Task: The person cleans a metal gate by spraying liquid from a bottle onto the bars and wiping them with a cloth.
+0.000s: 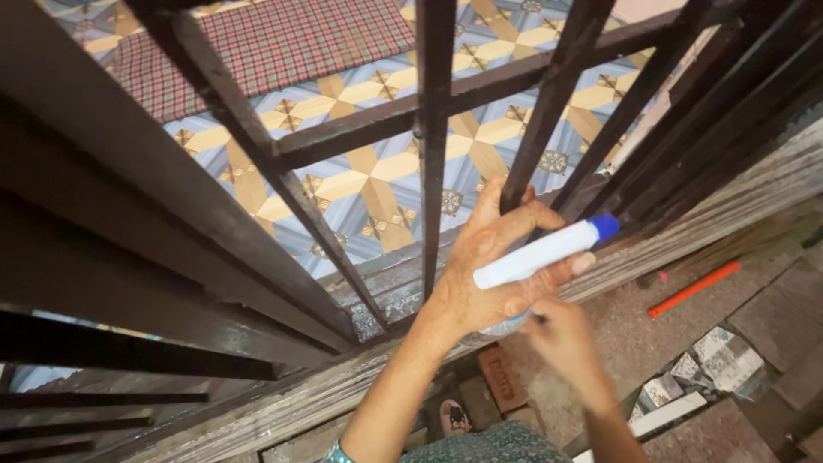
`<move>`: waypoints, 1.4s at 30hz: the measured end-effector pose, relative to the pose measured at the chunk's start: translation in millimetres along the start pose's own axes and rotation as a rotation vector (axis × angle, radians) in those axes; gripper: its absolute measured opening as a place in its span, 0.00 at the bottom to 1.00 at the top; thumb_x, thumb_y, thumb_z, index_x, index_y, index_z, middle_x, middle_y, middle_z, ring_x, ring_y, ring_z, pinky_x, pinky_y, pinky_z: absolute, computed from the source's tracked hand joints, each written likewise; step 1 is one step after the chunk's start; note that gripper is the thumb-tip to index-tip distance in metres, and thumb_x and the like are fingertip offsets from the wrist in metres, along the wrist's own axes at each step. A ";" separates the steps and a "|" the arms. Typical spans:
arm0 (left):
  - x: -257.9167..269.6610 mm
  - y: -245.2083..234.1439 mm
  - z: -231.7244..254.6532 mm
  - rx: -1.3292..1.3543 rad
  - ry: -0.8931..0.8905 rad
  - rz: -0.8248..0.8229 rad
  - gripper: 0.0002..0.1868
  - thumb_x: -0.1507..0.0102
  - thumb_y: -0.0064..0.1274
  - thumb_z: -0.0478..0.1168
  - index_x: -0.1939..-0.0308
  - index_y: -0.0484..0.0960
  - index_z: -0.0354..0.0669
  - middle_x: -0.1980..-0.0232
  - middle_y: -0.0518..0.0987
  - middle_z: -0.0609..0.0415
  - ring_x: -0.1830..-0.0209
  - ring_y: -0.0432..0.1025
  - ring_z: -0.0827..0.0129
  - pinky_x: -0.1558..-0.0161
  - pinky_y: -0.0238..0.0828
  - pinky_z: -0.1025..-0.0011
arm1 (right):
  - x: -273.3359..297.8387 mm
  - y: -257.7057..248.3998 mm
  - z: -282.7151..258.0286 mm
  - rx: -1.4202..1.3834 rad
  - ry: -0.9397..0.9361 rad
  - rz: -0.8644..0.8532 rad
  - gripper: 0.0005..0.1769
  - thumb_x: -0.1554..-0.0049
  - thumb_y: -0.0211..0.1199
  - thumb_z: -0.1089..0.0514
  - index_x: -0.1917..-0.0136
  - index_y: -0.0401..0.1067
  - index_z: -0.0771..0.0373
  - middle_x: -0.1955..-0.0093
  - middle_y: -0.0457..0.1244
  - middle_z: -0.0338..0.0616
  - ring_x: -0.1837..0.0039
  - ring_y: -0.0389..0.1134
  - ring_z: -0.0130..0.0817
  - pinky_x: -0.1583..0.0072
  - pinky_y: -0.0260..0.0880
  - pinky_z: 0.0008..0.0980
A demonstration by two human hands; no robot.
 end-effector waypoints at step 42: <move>88.7 -125.8 10.4 -0.019 -0.059 0.175 0.16 0.41 0.65 0.49 0.57 0.85 0.43 0.43 0.78 0.44 0.26 0.64 0.48 0.27 0.61 0.52 | -26.6 5.1 -76.1 -0.304 0.105 0.612 0.22 0.31 0.56 0.59 0.27 0.63 0.71 0.34 0.65 0.49 0.34 0.66 0.33 0.34 0.64 0.29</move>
Point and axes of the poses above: each hand's wrist, its own x-axis away from the middle knuckle, its own y-axis out of the palm, z = x × y, the point moved 4 cm from there along -x, towards the middle knuckle
